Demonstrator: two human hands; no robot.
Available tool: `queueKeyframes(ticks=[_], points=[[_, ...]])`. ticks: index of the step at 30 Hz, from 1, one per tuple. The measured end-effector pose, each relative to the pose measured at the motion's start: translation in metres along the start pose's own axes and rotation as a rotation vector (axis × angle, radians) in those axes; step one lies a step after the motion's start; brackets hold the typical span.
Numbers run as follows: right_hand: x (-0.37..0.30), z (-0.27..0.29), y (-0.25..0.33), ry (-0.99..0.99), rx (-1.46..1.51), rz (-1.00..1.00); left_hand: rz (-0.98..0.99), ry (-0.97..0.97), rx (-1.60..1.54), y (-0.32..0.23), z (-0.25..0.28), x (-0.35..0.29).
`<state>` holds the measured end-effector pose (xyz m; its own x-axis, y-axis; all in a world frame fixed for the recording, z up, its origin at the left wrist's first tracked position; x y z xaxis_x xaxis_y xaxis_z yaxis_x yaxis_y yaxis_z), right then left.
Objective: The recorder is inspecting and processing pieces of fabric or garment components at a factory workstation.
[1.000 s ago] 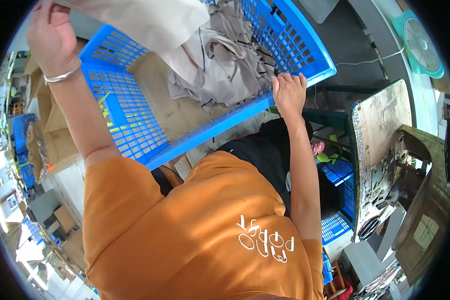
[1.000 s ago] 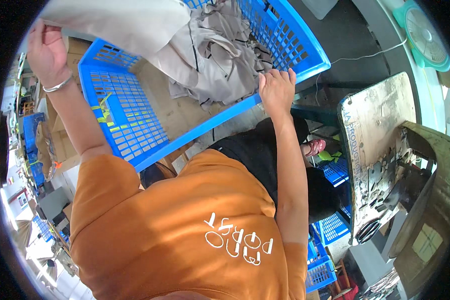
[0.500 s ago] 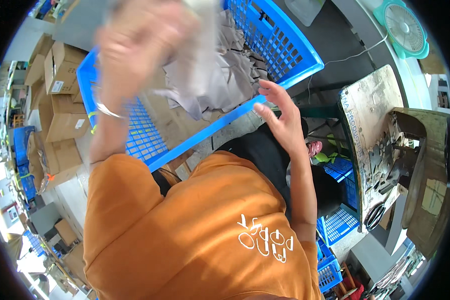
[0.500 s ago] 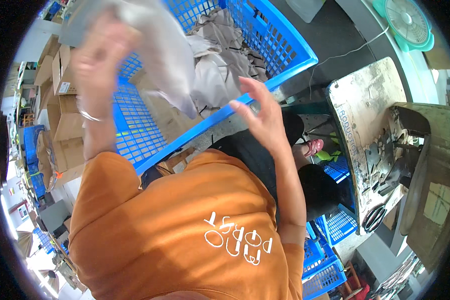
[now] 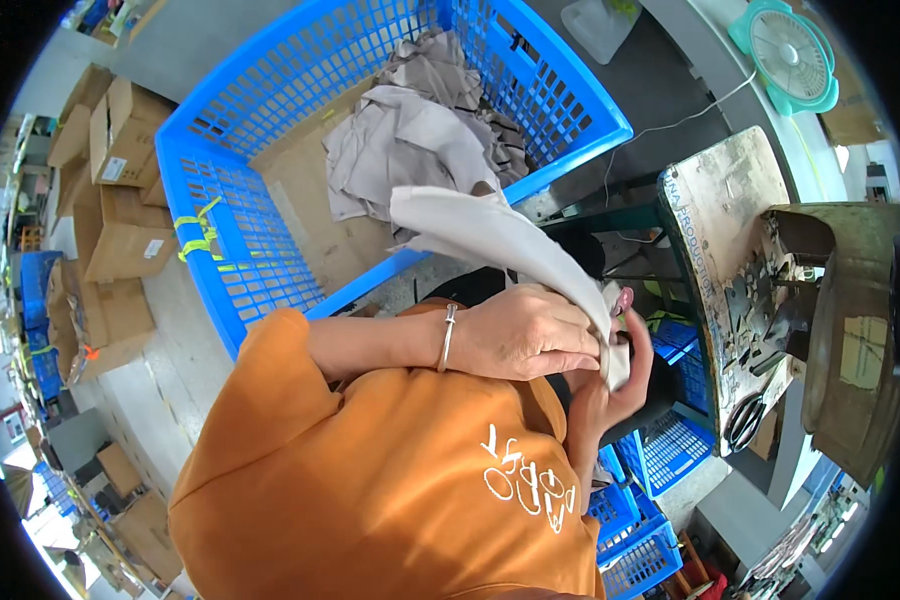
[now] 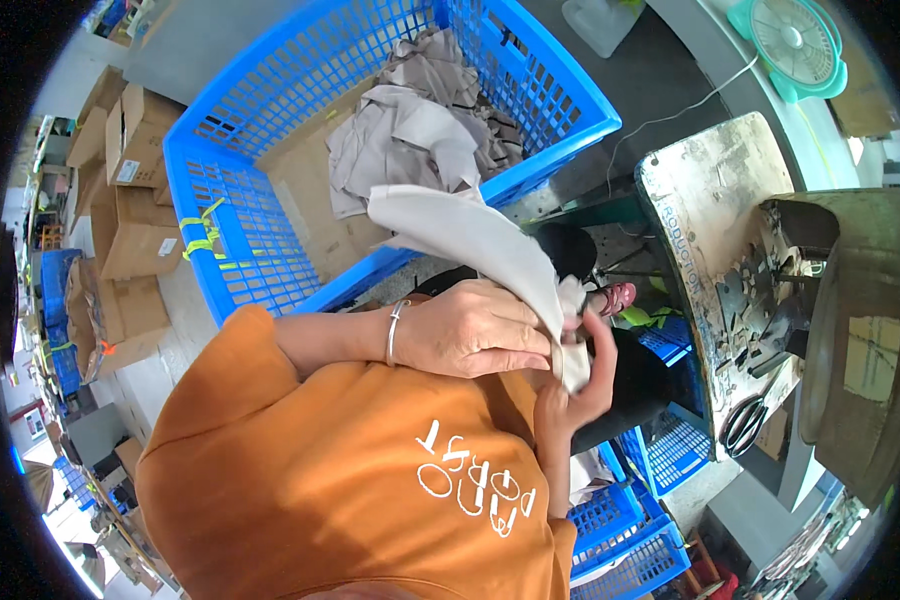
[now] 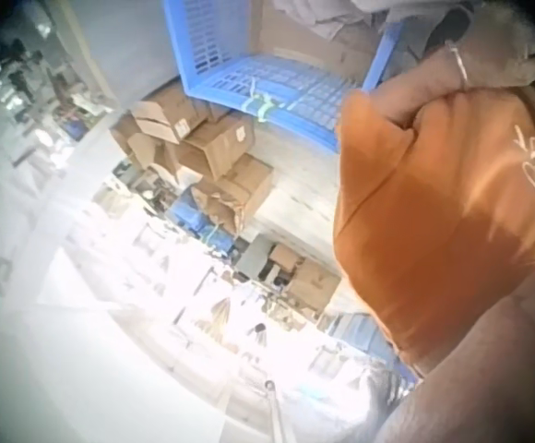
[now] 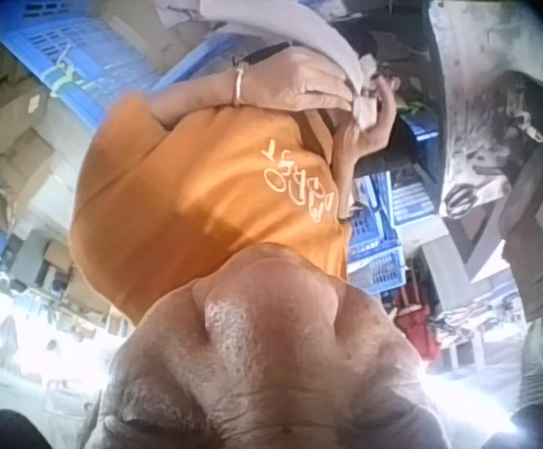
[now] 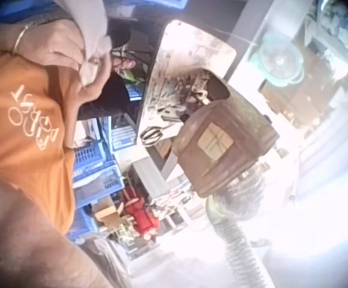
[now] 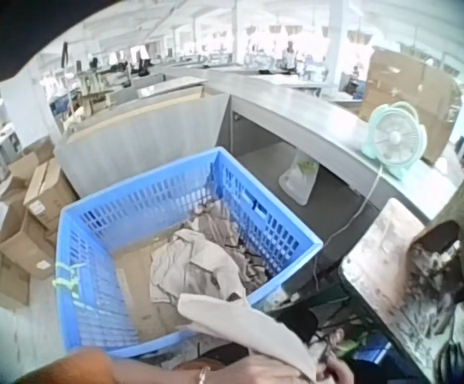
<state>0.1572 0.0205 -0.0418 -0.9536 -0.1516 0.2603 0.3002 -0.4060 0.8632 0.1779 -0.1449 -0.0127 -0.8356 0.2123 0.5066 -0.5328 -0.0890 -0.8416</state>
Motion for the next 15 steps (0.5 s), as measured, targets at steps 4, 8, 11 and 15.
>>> queueKeyframes(ticks=[4, 8, 11, 15], points=[[-0.041, 0.047, 0.009, -0.081, -0.209, -0.016, 0.052, 0.159, -0.010, -0.006, -0.016, 0.000], [-0.068, 0.084, 0.017, -0.221, -0.147, -0.130, -0.267, 0.071, 0.025, -0.036, -0.044, 0.025], [-0.083, 0.111, 0.020, -0.474, 0.135, -0.213, -0.446, 0.095, -0.041, -0.050, -0.076, 0.045], [-0.090, 0.139, 0.030, -0.696, 0.010, -0.211, -0.546, 0.235, -0.136, -0.064, -0.124, 0.059]])
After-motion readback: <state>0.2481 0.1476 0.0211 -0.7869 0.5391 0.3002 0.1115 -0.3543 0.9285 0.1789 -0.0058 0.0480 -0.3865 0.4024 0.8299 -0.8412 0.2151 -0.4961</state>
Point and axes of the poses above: each hand's wrist, its own x-axis towards the middle knuckle, its own z-axis out of the back of the hand, y = z × x, the point moved 6 cm from there along x, towards the middle knuckle, and after that the axes turned 9 degrees about -x, right-handed, at the moved point
